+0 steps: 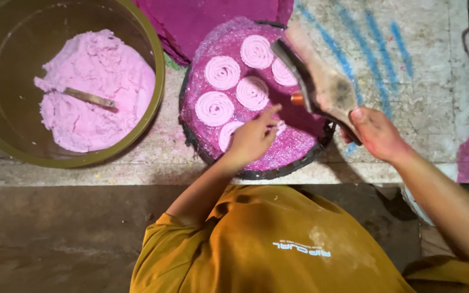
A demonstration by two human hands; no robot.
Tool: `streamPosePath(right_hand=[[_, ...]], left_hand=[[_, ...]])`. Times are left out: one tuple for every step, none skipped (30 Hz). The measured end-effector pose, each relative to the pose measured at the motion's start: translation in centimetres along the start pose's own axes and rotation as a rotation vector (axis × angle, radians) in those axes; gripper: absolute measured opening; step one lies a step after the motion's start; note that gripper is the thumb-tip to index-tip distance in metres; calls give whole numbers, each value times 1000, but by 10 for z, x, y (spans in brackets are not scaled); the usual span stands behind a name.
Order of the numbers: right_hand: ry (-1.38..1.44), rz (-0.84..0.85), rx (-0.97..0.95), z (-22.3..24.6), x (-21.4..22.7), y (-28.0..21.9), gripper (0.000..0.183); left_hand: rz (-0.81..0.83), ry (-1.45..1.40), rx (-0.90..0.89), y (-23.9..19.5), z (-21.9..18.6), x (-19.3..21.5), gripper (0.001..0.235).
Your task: The person scoops pink dough from a bowl and uses a wooden tool to press and shape it into spiral patterns on a purple tray. The person repeats this process to create multiple spirals.
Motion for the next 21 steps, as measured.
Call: streamPosePath(right_hand=[[84, -19, 24, -6, -2, 1, 72], [170, -37, 50, -9, -4, 1, 72], [293, -49, 16, -14, -7, 0, 73], [414, -62, -11, -16, -11, -1, 76], [535, -74, -39, -17, -18, -3, 81], [697, -25, -23, -13, -26, -7, 86], [857, 28, -7, -9, -36, -15, 91], [1014, 82, 17, -4, -46, -23, 96], [1186, 164, -29, 1, -59, -31, 99], [1353, 250, -72, 9, -70, -35, 101], [1454, 352, 5, 20, -77, -41, 94], [1554, 452, 83, 29, -85, -48, 86], [1576, 533, 108, 36, -90, -50, 79], [1601, 609, 123, 42, -93, -55, 72], [1624, 685, 137, 48, -95, -58, 65], [1631, 730, 169, 52, -97, -62, 61], [1637, 776, 200, 57, -98, -66, 57], [1644, 826, 231, 62, -100, -67, 53], [1647, 868, 228, 68, -102, -68, 53], [1648, 918, 225, 75, -104, -69, 53], [1648, 967, 223, 82, -106, -68, 54]], left_hand=[[-1, 92, -81, -7, -6, 2, 55], [-3, 185, -164, -12, -11, 3, 56], [-5, 279, -245, -17, -17, 3, 56], [-25, 335, -274, -18, -20, 2, 50], [-45, 390, -302, -17, -22, 0, 44], [-66, 442, -333, -15, -23, -2, 39], [-81, 342, -266, -15, -21, -1, 35], [-98, 241, -207, -15, -18, 3, 31], [-112, 140, -149, -17, -16, 11, 27], [-155, -19, 42, -17, -9, 25, 28], [-190, -180, 232, -21, -1, 44, 30], [-348, 37, -2, -25, -5, 79, 32], [-496, 144, 113, -34, 3, 119, 24], [-569, 308, 444, -45, 15, 155, 28], [-710, 170, 298, -53, 9, 189, 24], [-553, 501, 455, -56, 12, 217, 27], [-594, 780, 382, -55, 1, 240, 33], [-547, 883, 378, -50, -8, 240, 30], [-499, 985, 372, -45, -21, 242, 29], [-455, 1090, 366, -41, -38, 247, 29], [-491, 740, 352, -39, -57, 239, 35]])
Point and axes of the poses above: each hand's wrist, its own y-axis towards the middle knuckle, its own x-axis out of the back of the hand, z = x × y, the point moved 4 cm from there along y, towards the middle knuckle, and after that the axes turned 5 degrees about -z, right-handed, at the moved point
